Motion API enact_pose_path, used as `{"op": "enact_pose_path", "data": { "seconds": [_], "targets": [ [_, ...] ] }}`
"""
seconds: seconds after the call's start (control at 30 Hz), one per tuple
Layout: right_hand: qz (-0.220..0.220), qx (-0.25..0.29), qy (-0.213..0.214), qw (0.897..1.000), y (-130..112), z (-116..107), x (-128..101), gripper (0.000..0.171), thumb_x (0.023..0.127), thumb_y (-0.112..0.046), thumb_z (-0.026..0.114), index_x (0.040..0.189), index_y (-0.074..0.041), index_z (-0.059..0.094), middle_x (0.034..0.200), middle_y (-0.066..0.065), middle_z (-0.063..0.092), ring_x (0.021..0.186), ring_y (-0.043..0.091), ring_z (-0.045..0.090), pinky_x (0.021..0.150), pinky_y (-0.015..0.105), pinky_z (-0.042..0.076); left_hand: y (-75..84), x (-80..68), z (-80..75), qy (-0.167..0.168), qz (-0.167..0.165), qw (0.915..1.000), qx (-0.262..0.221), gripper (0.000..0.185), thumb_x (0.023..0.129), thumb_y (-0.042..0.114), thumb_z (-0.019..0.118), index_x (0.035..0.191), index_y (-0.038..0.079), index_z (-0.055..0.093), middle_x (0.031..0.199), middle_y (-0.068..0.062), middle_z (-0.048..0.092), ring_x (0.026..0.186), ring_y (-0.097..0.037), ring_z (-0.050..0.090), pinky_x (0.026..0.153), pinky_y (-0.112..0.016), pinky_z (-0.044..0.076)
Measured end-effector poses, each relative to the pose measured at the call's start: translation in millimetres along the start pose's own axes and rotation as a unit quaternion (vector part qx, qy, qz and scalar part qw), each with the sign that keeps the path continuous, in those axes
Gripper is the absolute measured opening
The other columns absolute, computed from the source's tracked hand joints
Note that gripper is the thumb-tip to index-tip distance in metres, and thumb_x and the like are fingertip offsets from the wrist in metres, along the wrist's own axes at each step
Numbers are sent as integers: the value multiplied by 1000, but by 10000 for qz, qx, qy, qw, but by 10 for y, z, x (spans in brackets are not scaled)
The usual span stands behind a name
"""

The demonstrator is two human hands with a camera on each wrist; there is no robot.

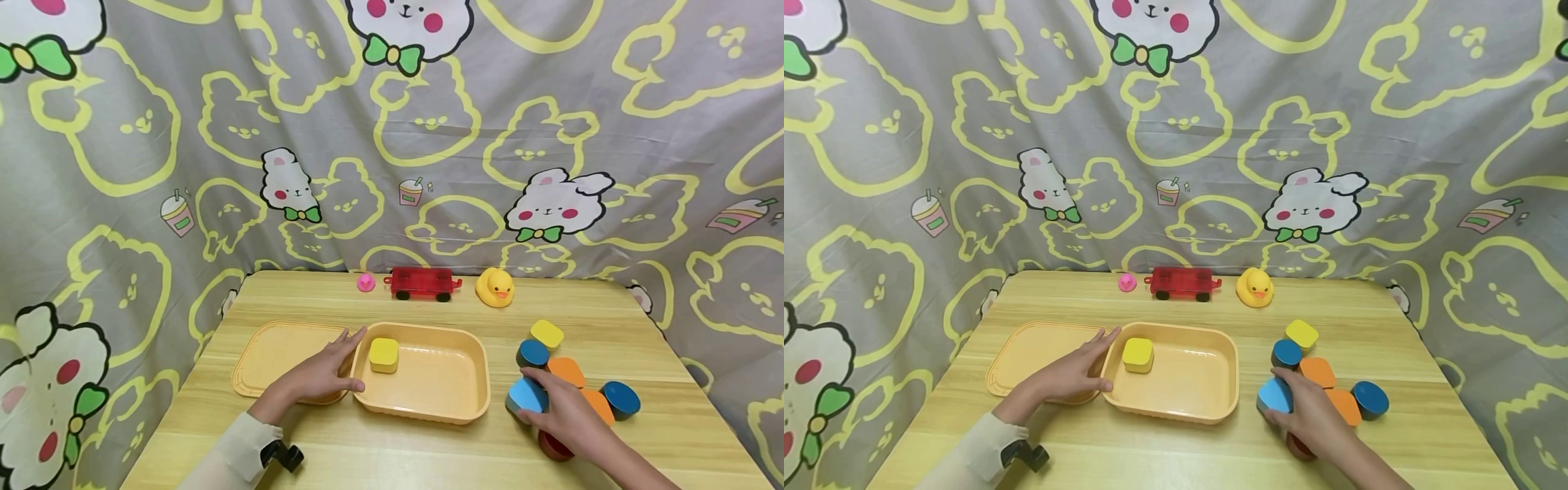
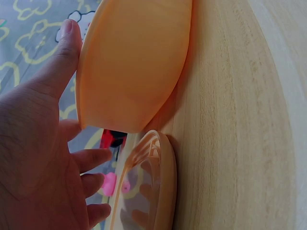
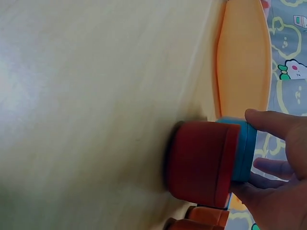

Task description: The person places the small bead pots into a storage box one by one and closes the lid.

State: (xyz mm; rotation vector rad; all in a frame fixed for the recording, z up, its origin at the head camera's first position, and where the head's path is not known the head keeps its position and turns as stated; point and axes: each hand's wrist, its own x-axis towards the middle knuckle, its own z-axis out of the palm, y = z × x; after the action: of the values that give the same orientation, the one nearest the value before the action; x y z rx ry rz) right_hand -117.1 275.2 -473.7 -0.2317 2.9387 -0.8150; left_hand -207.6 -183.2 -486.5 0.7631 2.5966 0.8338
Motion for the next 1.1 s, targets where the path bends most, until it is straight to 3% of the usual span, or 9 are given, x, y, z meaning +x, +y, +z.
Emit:
{"op": "enact_pose_path", "data": {
  "seconds": [0.27, 0.53, 0.77, 1.1],
  "targets": [
    [-110, 116, 60, 9999, -74, -101, 30, 76, 79, -30, 91, 143, -5, 57, 136, 22, 63, 114, 37, 64, 85, 52, 59, -6, 2, 8, -3, -5, 10000, 40, 106, 91, 52, 75, 168, 25, 8, 171, -18, 18, 159, -38, 5, 118, -71, 21],
    [-477, 201, 256, 9983, -207, -199, 97, 69, 82, -17, 89, 142, -5, 58, 134, 25, 63, 105, 30, 68, 78, 43, 61, -6, 3, 11, -4, -22, 10000, 20, 106, 91, 52, 75, 168, 27, 7, 171, -17, 17, 159, -36, 5, 119, -69, 19],
    [-861, 260, 561, 9944, -312, -269, 175, 66, 83, -13, 88, 142, -7, 59, 133, 19, 65, 108, 29, 67, 83, 45, 60, -1, 3, 15, -7, -40, 10000, -25, 106, 91, 51, 75, 168, 28, 6, 171, -16, 17, 159, -34, 4, 121, -66, 16],
    [-1225, 634, 572, 9888, -502, -210, 356, 63, 84, -10, 87, 141, -3, 60, 134, 16, 65, 113, 29, 66, 87, 45, 60, -4, 0, 13, 0, -100, 9999, -50, 106, 91, 51, 75, 168, 30, 6, 171, -15, 17, 159, -35, 5, 121, -67, 18]
  ]
}}
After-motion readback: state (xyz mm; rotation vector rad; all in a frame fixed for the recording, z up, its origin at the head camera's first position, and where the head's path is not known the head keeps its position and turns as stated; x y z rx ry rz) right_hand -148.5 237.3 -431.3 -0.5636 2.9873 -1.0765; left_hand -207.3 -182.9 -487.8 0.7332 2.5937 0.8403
